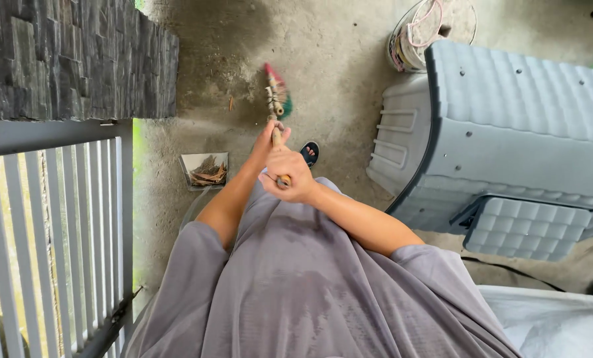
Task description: Sweeping dust and debris into a dustpan in a garage or outdoor utility area.
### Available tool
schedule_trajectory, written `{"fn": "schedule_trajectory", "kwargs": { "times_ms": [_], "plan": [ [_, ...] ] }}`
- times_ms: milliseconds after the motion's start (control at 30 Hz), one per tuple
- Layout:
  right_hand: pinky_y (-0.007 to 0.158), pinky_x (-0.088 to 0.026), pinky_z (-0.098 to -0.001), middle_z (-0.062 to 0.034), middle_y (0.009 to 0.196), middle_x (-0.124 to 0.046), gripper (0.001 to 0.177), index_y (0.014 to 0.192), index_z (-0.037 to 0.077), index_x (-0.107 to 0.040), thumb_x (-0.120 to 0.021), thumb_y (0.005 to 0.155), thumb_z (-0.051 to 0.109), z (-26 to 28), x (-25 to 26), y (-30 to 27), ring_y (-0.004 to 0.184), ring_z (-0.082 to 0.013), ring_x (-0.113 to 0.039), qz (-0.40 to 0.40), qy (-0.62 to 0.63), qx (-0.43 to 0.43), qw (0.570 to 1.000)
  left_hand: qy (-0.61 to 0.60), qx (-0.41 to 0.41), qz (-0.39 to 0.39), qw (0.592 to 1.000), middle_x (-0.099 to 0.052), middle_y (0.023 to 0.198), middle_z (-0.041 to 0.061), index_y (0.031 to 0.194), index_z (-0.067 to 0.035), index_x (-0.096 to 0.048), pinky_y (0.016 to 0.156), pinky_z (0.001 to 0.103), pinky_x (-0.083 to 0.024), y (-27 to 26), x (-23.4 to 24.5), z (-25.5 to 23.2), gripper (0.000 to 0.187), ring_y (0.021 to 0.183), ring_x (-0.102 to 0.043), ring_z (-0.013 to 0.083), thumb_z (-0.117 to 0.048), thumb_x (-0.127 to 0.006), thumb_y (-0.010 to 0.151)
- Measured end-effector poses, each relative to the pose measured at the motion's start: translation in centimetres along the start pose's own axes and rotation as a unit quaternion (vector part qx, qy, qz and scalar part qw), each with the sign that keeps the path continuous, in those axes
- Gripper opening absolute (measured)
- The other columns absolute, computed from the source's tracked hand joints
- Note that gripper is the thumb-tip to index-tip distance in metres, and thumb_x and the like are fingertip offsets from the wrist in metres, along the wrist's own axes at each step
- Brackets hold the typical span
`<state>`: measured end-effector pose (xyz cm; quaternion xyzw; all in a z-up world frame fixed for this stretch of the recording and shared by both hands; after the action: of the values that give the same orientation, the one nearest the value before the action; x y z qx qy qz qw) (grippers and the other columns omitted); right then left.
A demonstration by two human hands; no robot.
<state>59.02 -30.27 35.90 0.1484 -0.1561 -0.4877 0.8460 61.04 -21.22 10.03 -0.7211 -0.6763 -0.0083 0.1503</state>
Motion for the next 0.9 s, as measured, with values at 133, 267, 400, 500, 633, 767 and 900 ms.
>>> {"fn": "schedule_trajectory", "kwargs": {
  "times_ms": [133,267,400,500,633,767,900],
  "plan": [
    [0.072,-0.04,-0.0408,-0.0066,0.065,-0.046,0.033,0.066,0.008,-0.043,-0.069,0.08,-0.007,5.7,4.5,0.4,0.065,-0.0303,-0.045,-0.006,0.002,0.057,0.998,0.043,-0.017,0.028,0.999,-0.064,0.079,0.011,0.104,-0.009,-0.055,0.063,0.039,-0.05,0.3,-3.3,-3.8,0.033,0.069,-0.06,0.0233,-0.036,-0.073,0.099],
    [0.069,-0.04,-0.04,-0.0037,0.06,-0.044,0.037,0.061,0.011,-0.041,-0.069,0.077,-0.007,8.3,8.5,0.5,0.058,-0.0268,-0.045,0.027,-0.038,0.025,0.999,0.061,-0.109,0.057,0.991,-0.065,0.078,0.012,0.106,-0.01,-0.056,0.067,0.042,-0.048,2.4,-9.7,-9.8,0.034,0.069,-0.063,0.0283,-0.034,-0.076,0.095],
    [0.067,-0.04,-0.0399,-0.0039,0.059,-0.045,0.034,0.061,0.011,-0.043,-0.07,0.075,-0.004,4.3,12.2,0.2,0.057,-0.0269,-0.046,0.023,-0.15,-0.006,0.988,-0.036,-0.11,0.125,0.985,-0.063,0.081,0.013,0.11,-0.009,-0.055,0.066,0.039,-0.05,8.7,-17.0,-9.7,0.034,0.073,-0.06,0.0265,-0.035,-0.074,0.097],
    [0.068,-0.042,-0.0412,-0.008,0.066,-0.047,0.031,0.066,0.009,-0.046,-0.075,0.076,0.002,-2.2,15.1,1.7,0.066,-0.0311,-0.049,-0.003,-0.244,-0.03,0.969,-0.251,0.128,0.164,0.945,-0.061,0.081,0.006,0.109,-0.009,-0.058,0.059,0.034,-0.043,15.7,-23.9,-1.7,0.033,0.068,-0.053,0.0177,-0.036,-0.07,0.095],
    [0.069,-0.039,-0.0426,-0.0068,0.063,-0.047,0.037,0.065,0.007,-0.046,-0.08,0.077,0.004,-9.9,15.2,3.4,0.063,-0.0297,-0.049,0.014,-0.253,-0.081,0.964,-0.42,0.358,0.153,0.82,-0.066,0.091,0.0,0.11,-0.009,-0.061,0.057,0.031,-0.041,17.4,-21.6,0.4,0.032,0.074,-0.056,0.0109,-0.036,-0.066,0.093],
    [0.07,-0.041,-0.04,-0.0082,0.066,-0.048,0.034,0.068,0.007,-0.049,-0.08,0.08,0.005,-10.7,13.1,7.8,0.064,-0.0289,-0.047,0.011,-0.127,-0.122,0.984,-0.266,0.199,0.12,0.936,-0.068,0.091,0.012,0.106,-0.007,-0.055,0.063,0.037,-0.05,18.5,-11.9,1.5,0.036,0.079,-0.064,0.0188,-0.039,-0.068,0.097],
    [0.076,-0.042,-0.0423,-0.0066,0.065,-0.05,0.029,0.067,0.007,-0.05,-0.075,0.08,0.001,-6.1,10.0,12.3,0.065,-0.0288,-0.05,0.055,-0.003,-0.05,0.997,0.039,0.02,0.094,0.995,-0.069,0.077,0.014,0.103,-0.008,-0.055,0.067,0.043,-0.052,16.2,-2.6,-3.3,0.038,0.073,-0.068,0.0289,-0.042,-0.071,0.096]
  ]
}}
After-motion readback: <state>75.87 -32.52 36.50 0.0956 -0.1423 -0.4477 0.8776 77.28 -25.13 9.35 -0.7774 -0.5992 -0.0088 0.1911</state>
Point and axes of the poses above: each hand's wrist, its own y-axis towards the middle knuckle, its own x-axis out of the back of the hand, z = x × y, the point moved 8 cm from there along y, towards the middle knuckle
